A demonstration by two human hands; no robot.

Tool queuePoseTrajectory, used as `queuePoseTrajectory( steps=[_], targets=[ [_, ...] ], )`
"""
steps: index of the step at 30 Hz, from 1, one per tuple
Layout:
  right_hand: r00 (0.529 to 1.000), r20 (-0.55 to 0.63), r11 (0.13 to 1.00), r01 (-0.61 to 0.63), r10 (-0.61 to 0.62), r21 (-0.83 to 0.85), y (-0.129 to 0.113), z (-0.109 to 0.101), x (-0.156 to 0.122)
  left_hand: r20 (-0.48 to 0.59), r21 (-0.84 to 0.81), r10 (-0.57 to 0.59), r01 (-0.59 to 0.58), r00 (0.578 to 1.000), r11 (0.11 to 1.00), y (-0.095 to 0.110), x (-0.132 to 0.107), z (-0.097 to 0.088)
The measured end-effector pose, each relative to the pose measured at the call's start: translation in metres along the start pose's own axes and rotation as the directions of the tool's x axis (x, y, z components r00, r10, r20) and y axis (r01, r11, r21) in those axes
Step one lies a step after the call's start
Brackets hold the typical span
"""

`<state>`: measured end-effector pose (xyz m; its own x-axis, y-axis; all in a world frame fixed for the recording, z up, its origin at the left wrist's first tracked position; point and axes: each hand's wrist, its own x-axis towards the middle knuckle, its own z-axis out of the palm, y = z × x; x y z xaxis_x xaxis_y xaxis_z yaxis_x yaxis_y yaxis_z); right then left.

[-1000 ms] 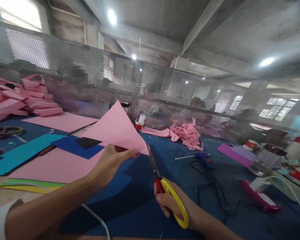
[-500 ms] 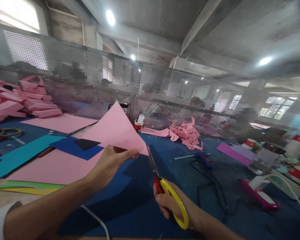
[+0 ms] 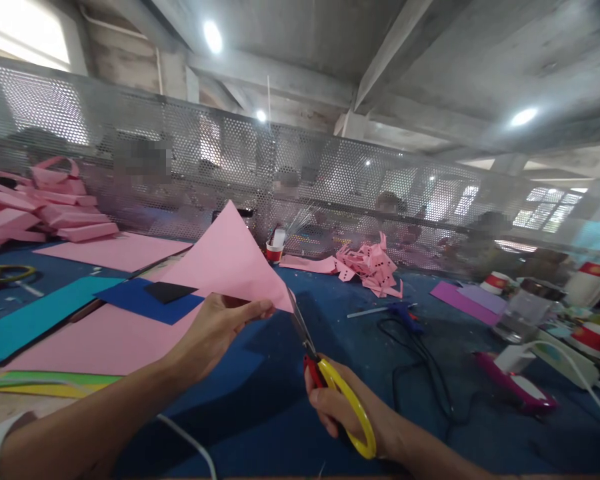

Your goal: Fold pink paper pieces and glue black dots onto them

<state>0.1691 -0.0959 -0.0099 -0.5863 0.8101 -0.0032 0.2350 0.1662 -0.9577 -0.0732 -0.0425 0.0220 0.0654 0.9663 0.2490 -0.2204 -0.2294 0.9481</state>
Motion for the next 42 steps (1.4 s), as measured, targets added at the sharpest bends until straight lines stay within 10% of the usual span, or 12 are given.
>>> queuePoseTrajectory(
  steps=[42],
  targets=[
    [0.999,0.003,0.997,-0.040,0.040,0.066,-0.008,0.007,0.001,-0.014,-0.027,-0.011,0.011,1.000,1.000,0.002,-0.003,0.002]
  ],
)
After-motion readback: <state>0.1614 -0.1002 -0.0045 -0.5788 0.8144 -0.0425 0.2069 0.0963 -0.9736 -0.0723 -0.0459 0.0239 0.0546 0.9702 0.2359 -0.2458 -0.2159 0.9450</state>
